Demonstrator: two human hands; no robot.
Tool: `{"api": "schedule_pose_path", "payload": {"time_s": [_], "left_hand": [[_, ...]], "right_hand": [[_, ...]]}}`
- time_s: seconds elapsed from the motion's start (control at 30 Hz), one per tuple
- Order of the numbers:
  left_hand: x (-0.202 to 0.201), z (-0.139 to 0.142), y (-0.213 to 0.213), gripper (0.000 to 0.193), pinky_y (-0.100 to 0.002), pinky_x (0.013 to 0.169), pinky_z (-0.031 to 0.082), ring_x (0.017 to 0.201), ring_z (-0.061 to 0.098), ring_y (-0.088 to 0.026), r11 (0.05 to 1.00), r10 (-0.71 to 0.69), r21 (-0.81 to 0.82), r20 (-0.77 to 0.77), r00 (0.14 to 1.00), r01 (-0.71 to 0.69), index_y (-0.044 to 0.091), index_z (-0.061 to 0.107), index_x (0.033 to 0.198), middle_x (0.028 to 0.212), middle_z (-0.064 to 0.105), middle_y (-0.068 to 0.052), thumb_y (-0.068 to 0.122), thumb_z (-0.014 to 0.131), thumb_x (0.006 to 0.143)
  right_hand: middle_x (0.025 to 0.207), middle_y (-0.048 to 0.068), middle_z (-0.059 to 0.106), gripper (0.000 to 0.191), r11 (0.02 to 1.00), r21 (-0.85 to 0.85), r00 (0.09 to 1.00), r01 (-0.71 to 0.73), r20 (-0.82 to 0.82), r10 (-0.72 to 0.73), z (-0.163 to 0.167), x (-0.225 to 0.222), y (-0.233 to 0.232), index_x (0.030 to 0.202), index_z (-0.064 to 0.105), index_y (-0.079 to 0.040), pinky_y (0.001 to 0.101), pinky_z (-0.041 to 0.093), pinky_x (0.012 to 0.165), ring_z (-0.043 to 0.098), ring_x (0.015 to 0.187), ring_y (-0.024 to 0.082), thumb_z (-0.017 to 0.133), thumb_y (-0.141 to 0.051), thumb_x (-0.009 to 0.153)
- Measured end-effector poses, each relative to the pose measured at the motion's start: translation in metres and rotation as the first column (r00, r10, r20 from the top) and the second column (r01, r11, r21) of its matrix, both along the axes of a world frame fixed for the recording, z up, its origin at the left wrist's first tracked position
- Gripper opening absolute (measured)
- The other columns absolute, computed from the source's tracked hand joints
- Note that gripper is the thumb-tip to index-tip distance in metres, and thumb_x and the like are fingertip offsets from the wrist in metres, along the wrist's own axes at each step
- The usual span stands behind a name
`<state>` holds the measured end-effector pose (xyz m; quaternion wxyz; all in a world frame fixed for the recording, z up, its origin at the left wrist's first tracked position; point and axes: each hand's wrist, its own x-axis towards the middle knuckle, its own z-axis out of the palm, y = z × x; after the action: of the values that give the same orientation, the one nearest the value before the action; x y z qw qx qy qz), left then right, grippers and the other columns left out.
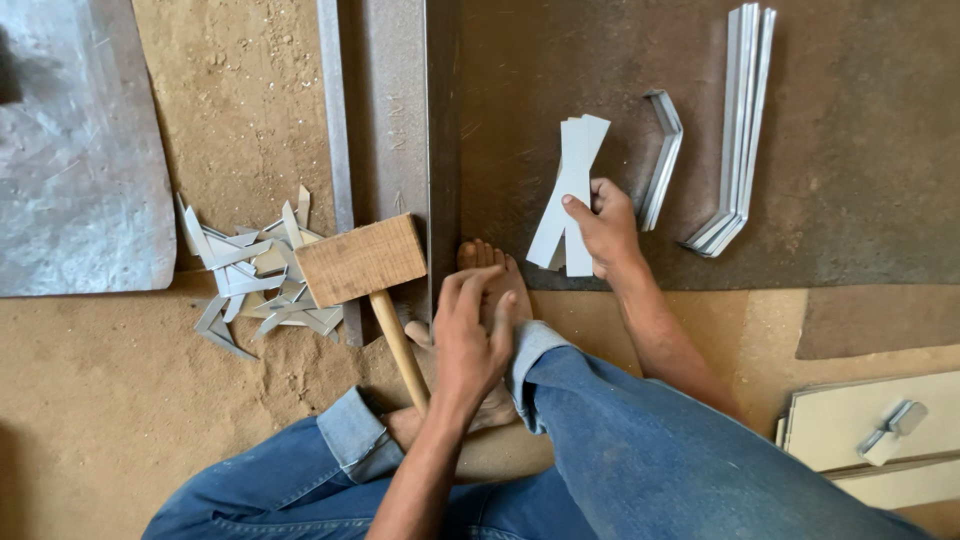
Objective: The person sits on the ground and bends thin metal strips by hand over a metal angle form, striking them with a wooden mallet to fold the edges. They reposition each strip, hammer along its length, and set finished bent pieces aside with a pile of completed angle pieces nearby.
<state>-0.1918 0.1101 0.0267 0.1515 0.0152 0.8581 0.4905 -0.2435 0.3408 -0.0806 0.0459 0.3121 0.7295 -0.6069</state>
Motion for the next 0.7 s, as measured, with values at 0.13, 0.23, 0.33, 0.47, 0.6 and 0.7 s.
{"api": "schedule_pose_path", "payload": {"time_s": [0.13,0.23,0.33,0.47,0.6,0.7], "left_hand": [[-0.023,-0.016,0.026,0.044,-0.038,0.084,0.057,0.095,0.069,-0.029,0.989,0.082,0.128,-0.021,0.996,-0.078,-0.004,0.061,0.130,0.116,0.065,-0.021,0.014,0.072,0.091],[-0.041,-0.035,0.041,0.041,-0.036,0.081,0.057,0.091,0.071,-0.025,0.972,0.091,0.203,0.136,0.986,-0.118,-0.004,0.065,0.122,0.106,0.071,-0.018,0.014,0.076,0.087],[-0.047,-0.051,0.046,0.031,-0.034,0.080,0.057,0.087,0.071,-0.019,0.888,0.053,0.423,0.298,0.953,-0.182,-0.002,0.070,0.113,0.098,0.076,-0.013,0.016,0.074,0.089],[-0.036,-0.065,0.046,0.021,-0.032,0.077,0.055,0.082,0.068,-0.015,0.929,-0.009,0.360,0.250,0.968,-0.084,-0.001,0.074,0.109,0.089,0.076,-0.009,0.015,0.067,0.097],[-0.025,-0.076,0.048,0.017,-0.032,0.075,0.055,0.080,0.068,-0.015,0.941,0.017,0.317,0.306,0.952,-0.119,-0.003,0.072,0.104,0.089,0.076,-0.010,0.011,0.072,0.093],[-0.025,-0.087,0.048,0.018,-0.030,0.077,0.056,0.086,0.068,-0.013,0.869,0.024,0.458,0.341,0.940,-0.188,-0.001,0.074,0.109,0.096,0.078,-0.009,0.010,0.068,0.096]], "right_hand": [[0.099,0.011,0.072,0.030,0.940,-0.341,0.990,-0.025,-0.139,-0.024,0.014,0.007,-0.013,0.115,0.059,0.006,0.0271,0.057,0.074,0.068,0.086,0.012,0.077,-0.008,0.094],[0.104,0.009,0.072,0.028,0.923,-0.380,0.978,-0.056,-0.208,-0.027,0.023,0.009,-0.024,0.116,0.062,0.002,0.0274,0.059,0.077,0.069,0.091,0.012,0.075,-0.008,0.093],[0.100,0.006,0.071,0.020,0.901,-0.425,0.987,-0.082,-0.162,0.013,0.027,0.008,-0.029,0.115,0.069,-0.001,0.0258,0.056,0.071,0.066,0.086,0.010,0.070,-0.013,0.098],[0.094,0.006,0.069,0.016,0.761,-0.648,0.982,0.009,-0.136,-0.128,0.023,0.009,-0.036,0.105,0.069,-0.003,0.0269,0.057,0.072,0.067,0.083,0.011,0.069,-0.019,0.102],[0.091,0.006,0.069,0.014,0.849,-0.525,0.982,0.055,-0.124,-0.140,0.014,0.010,-0.048,0.102,0.069,-0.003,0.0288,0.052,0.066,0.063,0.079,0.013,0.071,-0.017,0.100],[0.094,0.008,0.070,0.023,0.934,-0.340,0.989,0.114,-0.048,-0.138,0.008,0.007,-0.041,0.104,0.070,0.000,0.0334,0.058,0.074,0.066,0.084,0.016,0.069,-0.023,0.103]]}}
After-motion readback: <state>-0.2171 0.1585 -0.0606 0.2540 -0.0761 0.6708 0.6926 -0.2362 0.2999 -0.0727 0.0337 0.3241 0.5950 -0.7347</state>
